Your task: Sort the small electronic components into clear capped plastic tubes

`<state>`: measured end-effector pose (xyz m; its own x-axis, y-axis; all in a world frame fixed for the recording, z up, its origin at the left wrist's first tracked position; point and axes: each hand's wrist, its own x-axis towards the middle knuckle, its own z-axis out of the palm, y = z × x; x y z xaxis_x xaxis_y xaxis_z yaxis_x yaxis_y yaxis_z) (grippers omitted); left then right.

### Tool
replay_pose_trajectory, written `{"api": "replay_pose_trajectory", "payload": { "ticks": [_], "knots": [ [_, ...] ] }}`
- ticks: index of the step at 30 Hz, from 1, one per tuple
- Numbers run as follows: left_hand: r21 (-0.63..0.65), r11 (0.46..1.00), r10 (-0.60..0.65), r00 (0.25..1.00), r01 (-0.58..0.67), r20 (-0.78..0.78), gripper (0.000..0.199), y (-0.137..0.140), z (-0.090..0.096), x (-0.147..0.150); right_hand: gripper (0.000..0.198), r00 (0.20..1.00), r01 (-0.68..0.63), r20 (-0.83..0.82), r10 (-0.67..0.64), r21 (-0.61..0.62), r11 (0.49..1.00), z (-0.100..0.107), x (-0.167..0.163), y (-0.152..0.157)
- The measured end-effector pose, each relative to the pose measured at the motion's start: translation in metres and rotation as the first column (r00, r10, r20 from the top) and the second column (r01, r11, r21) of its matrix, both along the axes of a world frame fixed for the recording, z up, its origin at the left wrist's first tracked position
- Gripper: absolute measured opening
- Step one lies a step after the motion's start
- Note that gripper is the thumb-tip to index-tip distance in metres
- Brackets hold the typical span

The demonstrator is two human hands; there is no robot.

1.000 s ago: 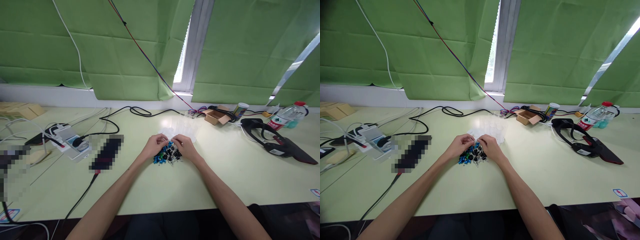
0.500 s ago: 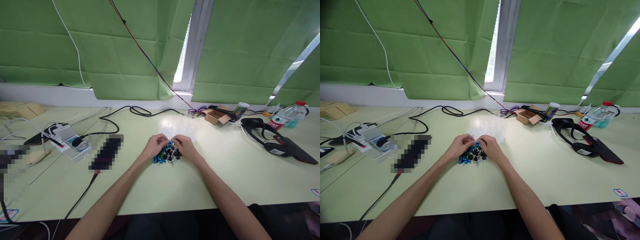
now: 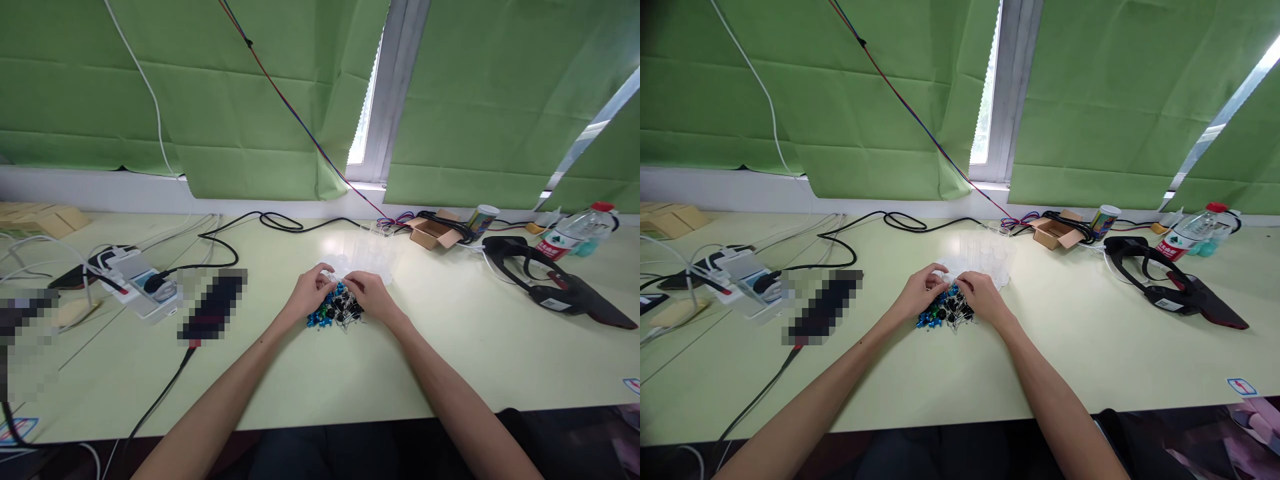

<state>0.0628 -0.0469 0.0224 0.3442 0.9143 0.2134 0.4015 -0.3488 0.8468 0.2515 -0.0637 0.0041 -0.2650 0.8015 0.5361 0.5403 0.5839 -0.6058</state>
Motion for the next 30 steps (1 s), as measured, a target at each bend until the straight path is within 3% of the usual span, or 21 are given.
{"api": "replay_pose_trajectory", "payload": {
  "ticks": [7,15,20,25,30],
  "knots": [
    [0.151,0.988,0.069,0.978,-0.039,-0.197,0.021,0.003,-0.007,0.0,0.017,0.999,0.023,0.047,-0.024,0.03,0.999,0.0,0.001,0.0],
    [0.274,0.959,0.16,0.931,-0.068,-0.328,0.034,0.002,-0.007,0.0,0.018,0.991,0.047,0.121,-0.056,0.077,0.996,0.003,0.002,-0.002],
    [0.251,0.954,0.235,0.93,-0.165,-0.281,0.038,0.006,-0.002,-0.007,0.018,0.999,0.014,0.035,-0.017,0.101,0.995,0.005,0.001,-0.004],
    [0.314,0.879,0.426,0.887,-0.358,-0.181,0.032,0.019,-0.004,-0.02,0.021,1.0,-0.007,-0.007,0.007,0.104,0.995,0.003,0.001,-0.005],
    [0.298,0.879,0.43,0.889,-0.372,-0.159,0.027,0.022,-0.009,-0.022,0.022,1.0,0.006,-0.005,-0.005,0.087,0.996,0.0,0.001,-0.003]
  ]
}}
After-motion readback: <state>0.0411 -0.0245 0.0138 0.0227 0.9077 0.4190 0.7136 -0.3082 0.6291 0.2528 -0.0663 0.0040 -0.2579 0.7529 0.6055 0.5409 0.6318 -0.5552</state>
